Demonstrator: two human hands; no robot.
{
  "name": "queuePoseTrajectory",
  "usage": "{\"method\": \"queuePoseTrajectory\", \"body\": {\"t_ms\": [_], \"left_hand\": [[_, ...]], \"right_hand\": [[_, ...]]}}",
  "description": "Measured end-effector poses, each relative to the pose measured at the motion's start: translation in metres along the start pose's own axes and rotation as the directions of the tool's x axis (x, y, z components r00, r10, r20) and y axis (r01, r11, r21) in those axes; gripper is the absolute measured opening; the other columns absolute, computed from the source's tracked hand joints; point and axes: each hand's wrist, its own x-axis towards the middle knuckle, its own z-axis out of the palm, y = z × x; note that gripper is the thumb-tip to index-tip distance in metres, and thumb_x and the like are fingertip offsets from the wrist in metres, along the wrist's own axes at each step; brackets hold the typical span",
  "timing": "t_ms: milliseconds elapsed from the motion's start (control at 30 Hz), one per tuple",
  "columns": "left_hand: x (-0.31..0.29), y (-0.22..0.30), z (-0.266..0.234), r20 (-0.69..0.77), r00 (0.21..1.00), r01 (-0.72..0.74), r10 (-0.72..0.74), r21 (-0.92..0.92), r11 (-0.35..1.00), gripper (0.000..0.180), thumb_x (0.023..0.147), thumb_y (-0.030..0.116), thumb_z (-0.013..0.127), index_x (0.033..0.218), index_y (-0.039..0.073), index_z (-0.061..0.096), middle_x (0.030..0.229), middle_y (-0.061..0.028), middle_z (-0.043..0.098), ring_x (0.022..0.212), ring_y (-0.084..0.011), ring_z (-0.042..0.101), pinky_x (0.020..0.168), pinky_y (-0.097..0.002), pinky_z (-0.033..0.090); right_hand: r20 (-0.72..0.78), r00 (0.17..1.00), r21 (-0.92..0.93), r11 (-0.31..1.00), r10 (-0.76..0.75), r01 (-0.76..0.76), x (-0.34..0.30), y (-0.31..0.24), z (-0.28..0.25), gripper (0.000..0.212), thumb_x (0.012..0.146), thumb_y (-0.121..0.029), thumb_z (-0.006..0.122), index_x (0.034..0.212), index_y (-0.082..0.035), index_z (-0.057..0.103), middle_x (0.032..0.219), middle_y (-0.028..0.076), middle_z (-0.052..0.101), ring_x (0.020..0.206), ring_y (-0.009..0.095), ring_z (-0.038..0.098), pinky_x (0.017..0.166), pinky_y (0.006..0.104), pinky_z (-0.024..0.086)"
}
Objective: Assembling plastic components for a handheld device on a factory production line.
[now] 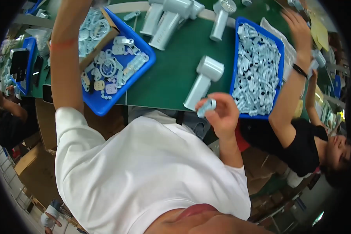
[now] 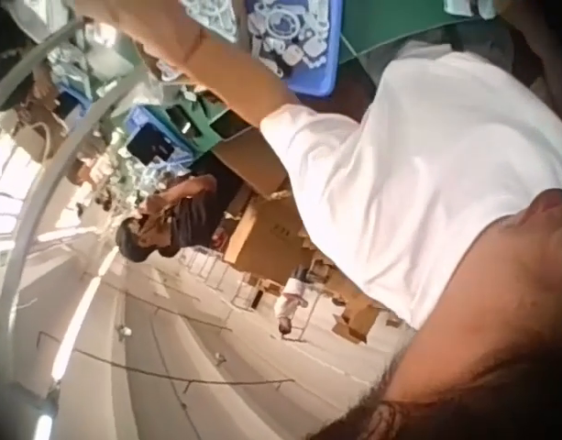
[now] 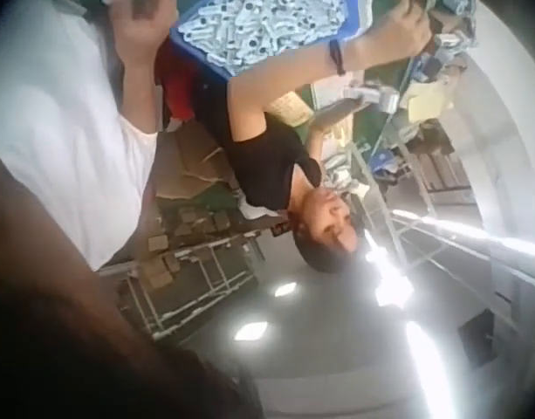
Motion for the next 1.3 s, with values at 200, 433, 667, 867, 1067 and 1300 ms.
{"method": "queuePoseTrajectory", "body": {"t_ms": [200, 433, 667, 867, 1067, 1300], "left_hand": [[-0.176, -0.086, 0.107, -0.054, 0.918, 0.388, -0.393, -0.081, 0.918, 0.078, 0.077, 0.012, 0.065, 0.138, -0.002, 0.018, 0.125, -0.0131, 0.04, 0.117, -0.0219, 0.041, 0.101, -0.0334, 0.031], [-0.2, -0.12, 0.133, -0.012, 0.899, 0.435, -0.437, -0.086, 0.896, 0.092, 0.08, 0.036, 0.072, 0.141, -0.003, 0.016, 0.132, -0.0158, 0.038, 0.114, -0.0202, 0.045, 0.089, -0.029, 0.044], [-0.201, -0.119, 0.133, -0.045, 0.949, 0.315, -0.313, 0.207, 0.926, 0.093, 0.071, 0.03, 0.079, 0.138, -0.004, 0.024, 0.129, -0.0166, 0.043, 0.115, -0.0226, 0.046, 0.094, -0.0334, 0.04], [-0.197, -0.115, 0.132, -0.08, 0.97, 0.239, -0.23, 0.5, 0.833, 0.082, 0.069, 0.019, 0.076, 0.134, -0.004, 0.03, 0.119, -0.0152, 0.05, 0.108, -0.0216, 0.051, 0.092, -0.0326, 0.041], [-0.198, -0.117, 0.136, -0.079, 0.981, 0.189, -0.178, 0.613, 0.768, 0.08, 0.068, 0.016, 0.076, 0.133, -0.004, 0.032, 0.116, -0.0172, 0.053, 0.103, -0.0248, 0.055, 0.091, -0.0336, 0.042], [-0.198, -0.12, 0.137, -0.09, 0.975, 0.214, -0.202, 0.604, 0.768, 0.072, 0.069, 0.015, 0.072, 0.129, -0.005, 0.037, 0.11, -0.0198, 0.056, 0.098, -0.0293, 0.058, 0.086, -0.0352, 0.046]], "right_hand": [[-0.071, 0.989, 0.192, 0.975, 0.128, -0.112, 0.02, 0.001, 0.03, 0.032, 0.081, 0.0, 0.067, 0.109, 0.004, 0.053, 0.088, 0.01, 0.063, 0.081, 0.017, 0.065, 0.071, 0.0261, 0.053], [-0.187, 0.974, -0.095, 0.985, 0.126, -0.145, 0.004, 0.009, 0.046, 0.032, 0.079, -0.006, 0.072, 0.104, 0.005, 0.056, 0.087, 0.01, 0.063, 0.076, 0.011, 0.061, 0.064, 0.0234, 0.052], [-0.226, 0.971, -0.24, 0.962, 0.073, -0.129, 0.001, 0.02, 0.05, 0.027, 0.079, -0.004, 0.07, 0.1, 0.006, 0.056, 0.086, 0.01, 0.063, 0.078, 0.012, 0.061, 0.064, 0.024, 0.053], [-0.24, 0.965, -0.179, 0.972, 0.106, -0.151, 0.003, 0.02, 0.052, 0.022, 0.081, -0.002, 0.067, 0.098, 0.007, 0.056, 0.086, 0.011, 0.063, 0.077, 0.012, 0.062, 0.063, 0.0257, 0.056], [-0.256, 0.955, -0.166, 0.967, 0.148, -0.194, 0.004, 0.02, 0.049, 0.02, 0.081, -0.003, 0.067, 0.095, 0.007, 0.056, 0.085, 0.011, 0.064, 0.075, 0.012, 0.063, 0.061, 0.0251, 0.056], [-0.252, 0.925, -0.085, 0.945, 0.285, -0.315, 0.009, 0.023, 0.043, 0.02, 0.078, -0.006, 0.071, 0.09, 0.004, 0.057, 0.078, 0.008, 0.064, 0.067, 0.012, 0.063, 0.052, 0.0218, 0.051]]}}
